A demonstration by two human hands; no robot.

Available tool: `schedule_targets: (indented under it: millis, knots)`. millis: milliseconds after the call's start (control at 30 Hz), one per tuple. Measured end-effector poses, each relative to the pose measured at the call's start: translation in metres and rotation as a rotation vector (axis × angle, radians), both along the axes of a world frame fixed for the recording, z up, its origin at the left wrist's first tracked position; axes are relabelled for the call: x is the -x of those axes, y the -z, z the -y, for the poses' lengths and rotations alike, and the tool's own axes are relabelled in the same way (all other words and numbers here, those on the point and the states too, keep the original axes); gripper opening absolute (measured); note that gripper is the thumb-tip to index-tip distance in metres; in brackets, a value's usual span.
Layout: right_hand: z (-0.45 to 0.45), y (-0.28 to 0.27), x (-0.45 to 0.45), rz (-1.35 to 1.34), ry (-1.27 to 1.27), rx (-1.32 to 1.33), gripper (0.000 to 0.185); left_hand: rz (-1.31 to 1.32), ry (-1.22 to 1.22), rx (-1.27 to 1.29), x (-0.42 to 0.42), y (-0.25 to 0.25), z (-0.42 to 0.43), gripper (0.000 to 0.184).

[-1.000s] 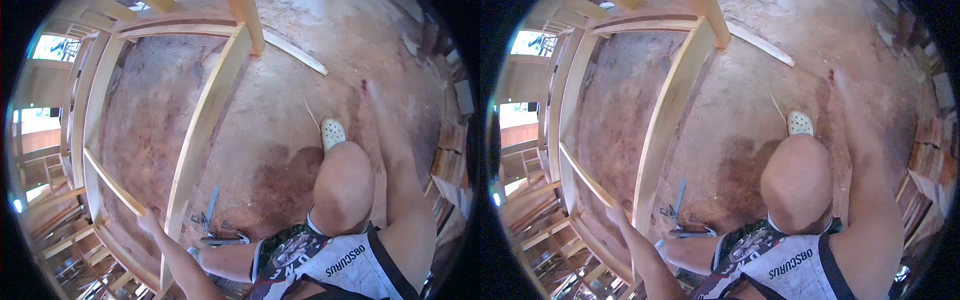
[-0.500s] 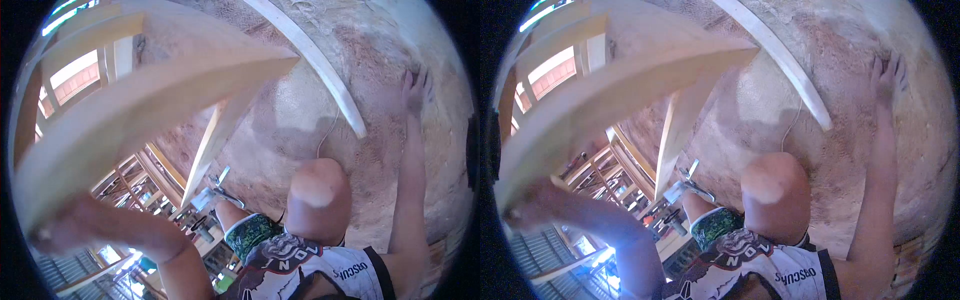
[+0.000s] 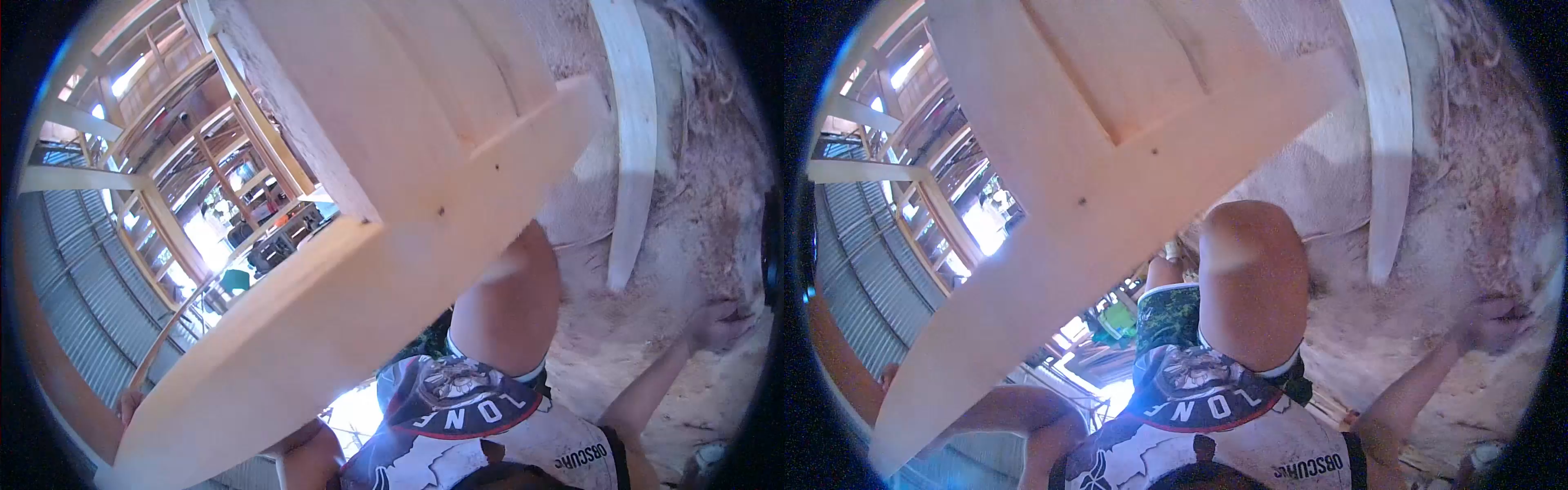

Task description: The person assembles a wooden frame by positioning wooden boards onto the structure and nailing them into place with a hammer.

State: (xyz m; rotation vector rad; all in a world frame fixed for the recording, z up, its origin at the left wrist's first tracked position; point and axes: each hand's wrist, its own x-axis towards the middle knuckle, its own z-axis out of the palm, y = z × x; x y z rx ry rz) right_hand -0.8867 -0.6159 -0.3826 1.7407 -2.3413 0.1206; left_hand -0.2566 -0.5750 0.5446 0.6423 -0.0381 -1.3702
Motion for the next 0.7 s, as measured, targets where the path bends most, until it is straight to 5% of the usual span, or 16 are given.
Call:
schedule_targets:
  millis: [100,233,500,700]
  knots:
    - [-0.001,0.007,0.005,0.196,-0.005,0.110,0.068,0.373,-0.028,-0.356,0.012,-0.066,-0.044,0.016]
    - [-0.001,-0.002,-0.010,0.212,-0.024,0.126,0.067,0.411,-0.101,-0.274,0.035,-0.100,-0.094,0.013]
    - [0.007,-0.001,-0.007,0.395,-0.004,0.104,0.071,0.400,-0.258,-0.343,0.050,-0.118,-0.127,0.006]
    - [0.003,-0.006,-0.014,0.230,0.062,0.103,0.071,0.403,-0.270,-0.316,0.047,-0.105,-0.145,0.004]
